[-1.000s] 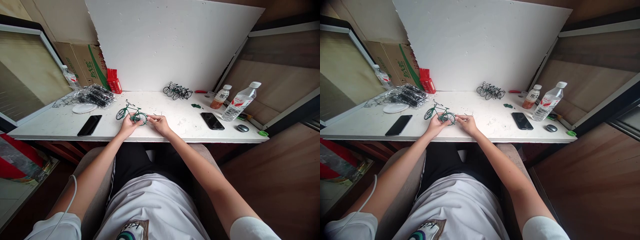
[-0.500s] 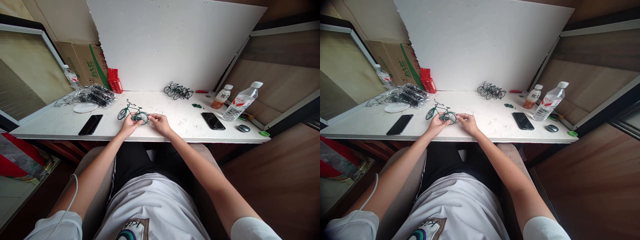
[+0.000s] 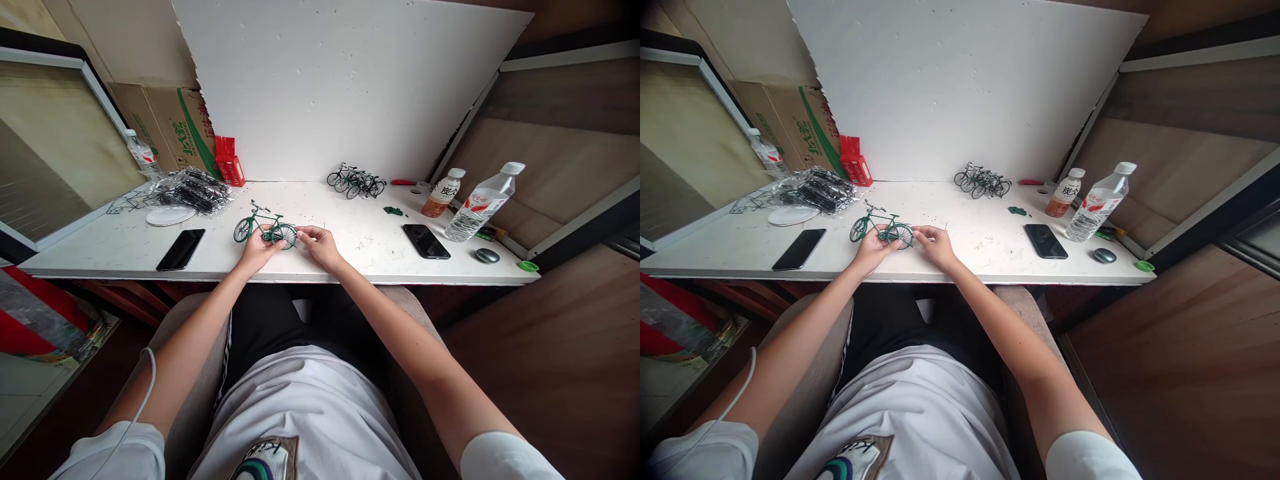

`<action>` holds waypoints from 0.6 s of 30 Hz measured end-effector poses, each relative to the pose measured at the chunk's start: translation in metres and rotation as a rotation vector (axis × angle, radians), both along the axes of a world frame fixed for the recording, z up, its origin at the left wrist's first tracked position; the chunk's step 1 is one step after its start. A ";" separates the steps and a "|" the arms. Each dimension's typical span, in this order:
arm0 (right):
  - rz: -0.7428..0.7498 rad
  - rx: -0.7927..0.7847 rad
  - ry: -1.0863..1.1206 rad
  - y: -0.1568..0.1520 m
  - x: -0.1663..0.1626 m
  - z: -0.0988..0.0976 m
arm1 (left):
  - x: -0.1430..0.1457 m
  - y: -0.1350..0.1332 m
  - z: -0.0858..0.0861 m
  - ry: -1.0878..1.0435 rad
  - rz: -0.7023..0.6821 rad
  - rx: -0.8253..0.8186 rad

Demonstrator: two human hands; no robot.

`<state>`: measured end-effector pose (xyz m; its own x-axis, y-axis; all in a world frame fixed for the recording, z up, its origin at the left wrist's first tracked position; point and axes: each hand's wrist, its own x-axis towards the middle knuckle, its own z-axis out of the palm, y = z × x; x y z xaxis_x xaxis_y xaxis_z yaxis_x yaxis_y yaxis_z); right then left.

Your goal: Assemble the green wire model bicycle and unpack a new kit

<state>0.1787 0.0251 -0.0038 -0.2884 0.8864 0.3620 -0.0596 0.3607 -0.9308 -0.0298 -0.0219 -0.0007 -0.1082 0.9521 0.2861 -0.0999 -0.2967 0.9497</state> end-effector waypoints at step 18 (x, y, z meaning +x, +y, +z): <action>-0.019 0.015 -0.017 -0.002 -0.001 0.003 | 0.000 0.000 0.001 -0.009 0.002 -0.013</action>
